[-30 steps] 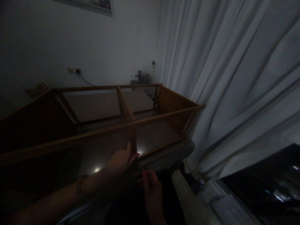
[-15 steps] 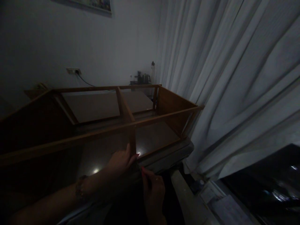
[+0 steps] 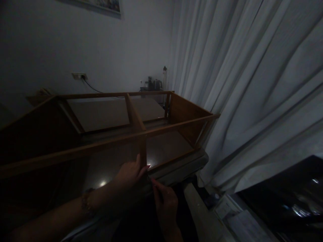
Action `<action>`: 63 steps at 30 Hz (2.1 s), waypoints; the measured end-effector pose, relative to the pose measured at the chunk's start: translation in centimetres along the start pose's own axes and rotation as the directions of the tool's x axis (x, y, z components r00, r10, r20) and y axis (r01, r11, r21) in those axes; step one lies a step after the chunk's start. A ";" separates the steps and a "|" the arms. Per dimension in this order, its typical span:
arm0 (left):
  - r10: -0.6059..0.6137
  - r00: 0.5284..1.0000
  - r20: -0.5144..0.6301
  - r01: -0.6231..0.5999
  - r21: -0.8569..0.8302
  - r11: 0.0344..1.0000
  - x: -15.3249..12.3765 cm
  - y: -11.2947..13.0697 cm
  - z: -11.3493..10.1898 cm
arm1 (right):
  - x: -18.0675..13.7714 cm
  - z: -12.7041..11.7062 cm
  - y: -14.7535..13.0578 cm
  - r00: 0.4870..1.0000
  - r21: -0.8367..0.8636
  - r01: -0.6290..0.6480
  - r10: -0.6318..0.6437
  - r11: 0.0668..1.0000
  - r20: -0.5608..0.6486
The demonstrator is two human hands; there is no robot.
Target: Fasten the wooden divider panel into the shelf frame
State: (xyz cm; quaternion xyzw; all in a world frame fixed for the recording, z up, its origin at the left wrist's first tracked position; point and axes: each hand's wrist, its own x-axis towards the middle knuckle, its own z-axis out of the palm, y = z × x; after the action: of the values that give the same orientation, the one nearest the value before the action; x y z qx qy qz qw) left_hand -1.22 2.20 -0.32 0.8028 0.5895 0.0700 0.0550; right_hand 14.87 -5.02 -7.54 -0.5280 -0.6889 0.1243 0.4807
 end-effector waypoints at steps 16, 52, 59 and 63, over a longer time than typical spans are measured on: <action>-0.022 0.999 0.034 0.022 0.006 1.000 -0.1 0.1 -0.3 | 1.2 -0.2 -2.7 0.848 0.475 -0.530 0.452 0.702 0.277; -0.024 0.999 0.035 0.024 0.003 1.000 -0.2 0.2 -0.4 | 1.7 -0.3 -0.9 0.933 0.010 0.205 -0.199 0.979 0.300; -0.019 0.997 0.078 0.018 0.007 1.000 -0.2 0.3 -1.1 | 1.7 0.6 -1.7 0.940 0.019 0.176 -0.174 0.984 0.295; -0.024 0.998 0.066 0.026 -0.020 0.999 -0.2 0.4 -1.3 | 1.2 0.7 -1.0 0.978 0.019 0.095 -0.097 0.995 0.185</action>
State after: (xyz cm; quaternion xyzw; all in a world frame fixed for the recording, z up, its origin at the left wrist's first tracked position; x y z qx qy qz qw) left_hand -1.13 1.85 0.99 0.7967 0.5966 0.0490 0.0836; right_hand 13.71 -4.23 -6.58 -0.4779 -0.7546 0.1533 0.4227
